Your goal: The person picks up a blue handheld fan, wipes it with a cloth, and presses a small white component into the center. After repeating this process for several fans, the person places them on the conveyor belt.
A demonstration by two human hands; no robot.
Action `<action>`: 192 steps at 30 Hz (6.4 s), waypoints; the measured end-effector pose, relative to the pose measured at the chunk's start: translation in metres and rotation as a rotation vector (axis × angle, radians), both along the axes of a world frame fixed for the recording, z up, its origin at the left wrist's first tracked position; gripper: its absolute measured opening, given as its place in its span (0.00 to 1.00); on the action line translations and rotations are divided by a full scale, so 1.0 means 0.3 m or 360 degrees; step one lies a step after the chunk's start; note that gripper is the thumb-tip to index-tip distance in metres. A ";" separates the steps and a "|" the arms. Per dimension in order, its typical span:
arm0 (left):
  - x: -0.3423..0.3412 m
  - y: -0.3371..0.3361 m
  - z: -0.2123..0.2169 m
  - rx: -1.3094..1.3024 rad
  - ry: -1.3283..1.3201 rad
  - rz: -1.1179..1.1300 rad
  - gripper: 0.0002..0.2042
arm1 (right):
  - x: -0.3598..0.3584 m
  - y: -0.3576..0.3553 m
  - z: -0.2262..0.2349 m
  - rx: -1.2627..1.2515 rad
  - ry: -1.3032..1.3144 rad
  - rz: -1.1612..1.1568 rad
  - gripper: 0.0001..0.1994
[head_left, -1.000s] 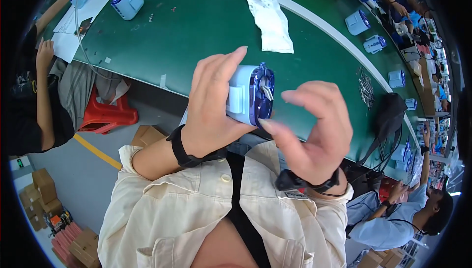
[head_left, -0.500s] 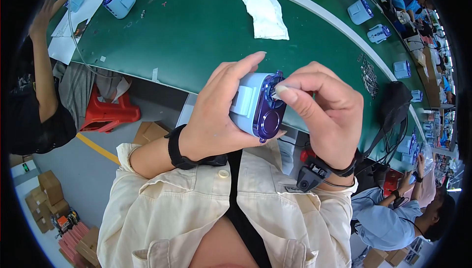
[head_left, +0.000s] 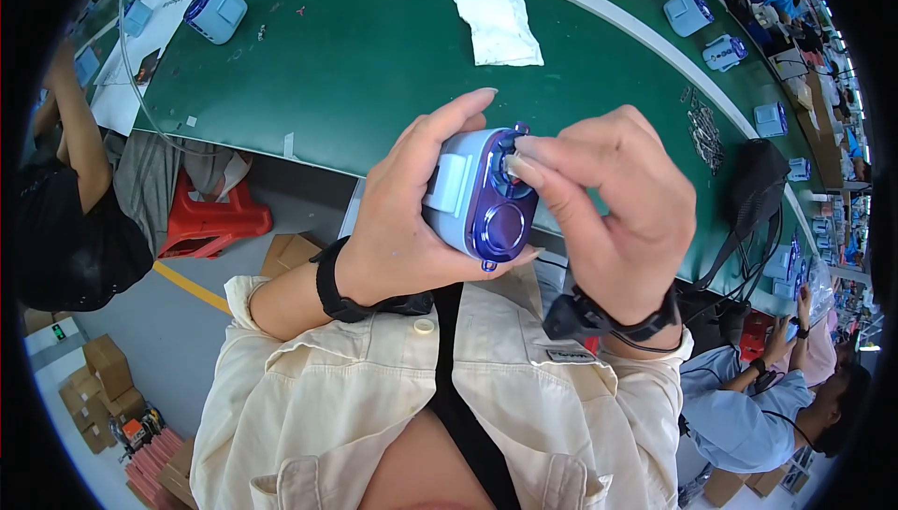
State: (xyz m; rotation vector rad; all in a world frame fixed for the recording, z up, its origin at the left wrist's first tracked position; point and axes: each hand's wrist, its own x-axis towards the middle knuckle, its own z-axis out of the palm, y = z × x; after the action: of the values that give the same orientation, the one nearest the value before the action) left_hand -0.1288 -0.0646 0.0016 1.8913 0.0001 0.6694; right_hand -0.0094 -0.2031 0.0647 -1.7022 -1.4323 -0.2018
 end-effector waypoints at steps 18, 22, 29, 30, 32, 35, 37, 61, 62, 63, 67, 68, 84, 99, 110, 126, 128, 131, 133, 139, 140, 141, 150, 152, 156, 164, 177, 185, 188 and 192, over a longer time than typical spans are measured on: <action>0.033 0.002 0.026 0.0289 -0.0182 0.0125 0.48 | 0.011 -0.049 0.032 0.0057 -0.0563 -0.0066 0.16; 0.033 -0.004 0.035 0.0286 -0.0199 0.0122 0.47 | -0.006 -0.049 0.042 0.0049 -0.0615 -0.0132 0.16; 0.035 -0.007 0.036 0.0199 -0.0105 0.0104 0.48 | 0.032 -0.038 0.031 0.0069 -0.0582 0.0006 0.17; 0.037 -0.007 0.035 0.0195 -0.0099 0.0102 0.48 | 0.041 -0.036 0.032 0.0069 -0.0568 0.0056 0.16; 0.037 -0.002 0.035 0.0218 -0.0060 0.0084 0.49 | 0.058 -0.032 0.030 0.0065 -0.0523 0.0153 0.16; 0.045 0.008 0.046 0.0205 0.0008 0.0058 0.50 | 0.080 -0.027 0.041 0.0008 -0.0566 0.0181 0.16; 0.048 0.015 0.047 0.0185 0.0043 0.0041 0.49 | 0.067 -0.032 0.035 -0.0031 -0.0531 0.0184 0.15; 0.061 0.005 -0.034 0.0012 -0.0154 -0.0109 0.51 | 0.017 0.001 -0.111 0.0029 0.1247 0.0542 0.17; 0.060 0.007 -0.036 0.0014 -0.0149 -0.0109 0.51 | 0.012 0.003 -0.118 0.0067 0.1374 0.0541 0.17; 0.061 0.009 -0.042 0.0059 -0.0134 -0.0094 0.51 | 0.008 0.005 -0.125 0.0106 0.1501 0.0538 0.16; 0.071 0.013 -0.049 0.0078 -0.0104 -0.0108 0.52 | 0.029 0.015 -0.154 0.0125 0.1961 0.0669 0.16; 0.076 0.014 -0.047 0.0008 -0.0108 -0.0149 0.52 | 0.032 0.016 -0.156 0.0113 0.2122 0.0738 0.16; 0.102 0.032 -0.038 -0.0135 -0.0146 -0.0251 0.52 | 0.081 0.031 -0.115 -0.0143 0.2191 0.0915 0.20; 0.106 0.073 -0.049 -0.0233 -0.0086 -0.0300 0.56 | 0.095 0.073 -0.074 -0.0237 0.2012 0.0723 0.19; 0.112 0.166 -0.023 -0.0533 -0.0328 0.0193 0.56 | 0.617 0.434 -0.019 0.0004 0.1719 -0.0025 0.17; -0.049 0.869 -0.030 0.0424 -0.0022 0.1782 0.50 | 1.107 0.584 -0.203 -0.0665 -0.0173 -0.1044 0.23; -0.057 0.943 -0.064 0.0191 0.0152 0.1507 0.51 | 1.115 0.586 -0.197 -0.0722 -0.0171 -0.1050 0.23; -0.050 1.005 -0.080 -0.0038 0.0521 0.1458 0.46 | 1.149 0.553 -0.185 -0.0797 -0.0184 -0.1105 0.22; -0.042 0.986 -0.085 -0.0022 0.0461 0.1380 0.43 | 1.186 0.530 -0.189 -0.0839 -0.0262 -0.0989 0.22; -0.040 0.712 0.042 -0.0099 0.0198 0.1148 0.30 | 0.690 0.437 0.027 -0.0278 -0.0127 -0.0582 0.19; -0.027 0.636 0.058 -0.0030 0.0039 0.1036 0.29 | 0.561 0.400 0.071 -0.0280 0.0077 -0.0381 0.18; -0.023 0.568 0.064 0.0035 -0.0112 0.0931 0.29 | 0.448 0.380 0.090 -0.0275 0.0290 -0.0171 0.18; -0.025 0.147 -0.032 -0.0189 -0.0393 0.0277 0.36 | 0.015 0.187 0.040 -0.0019 0.0299 0.0268 0.15; 0.008 0.143 -0.054 0.0004 -0.0428 0.0304 0.37 | 0.007 0.133 0.010 0.0121 0.0308 0.0167 0.14; 0.046 0.093 -0.054 0.0360 -0.0605 0.0412 0.35 | -0.046 0.056 -0.019 0.0245 0.0119 0.0053 0.13; 0.052 0.025 -0.052 0.0561 -0.0503 0.0371 0.37 | -0.041 0.008 -0.033 0.0205 -0.0210 0.0053 0.12; 0.026 0.006 0.000 -0.0209 -0.0045 -0.0195 0.38 | 0.075 -0.043 0.062 0.0004 0.0195 0.0386 0.12; 0.024 -0.001 -0.016 -0.0122 -0.0087 -0.0416 0.38 | 0.149 -0.002 0.104 -0.0244 -0.0067 0.0742 0.10; 0.025 -0.016 -0.018 -0.0049 -0.0119 -0.0172 0.38 | 0.122 -0.005 0.102 -0.0292 0.0027 0.0695 0.09; 0.029 -0.020 -0.033 0.0075 -0.0253 0.0096 0.36 | 0.016 -0.025 0.065 -0.0184 0.0319 0.0165 0.08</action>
State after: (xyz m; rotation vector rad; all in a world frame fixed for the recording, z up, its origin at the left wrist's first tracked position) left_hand -0.1201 -0.0705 -0.0083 1.8845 -0.0609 0.8664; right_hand -0.0046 -0.2107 0.0841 -1.6831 -1.3998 0.1078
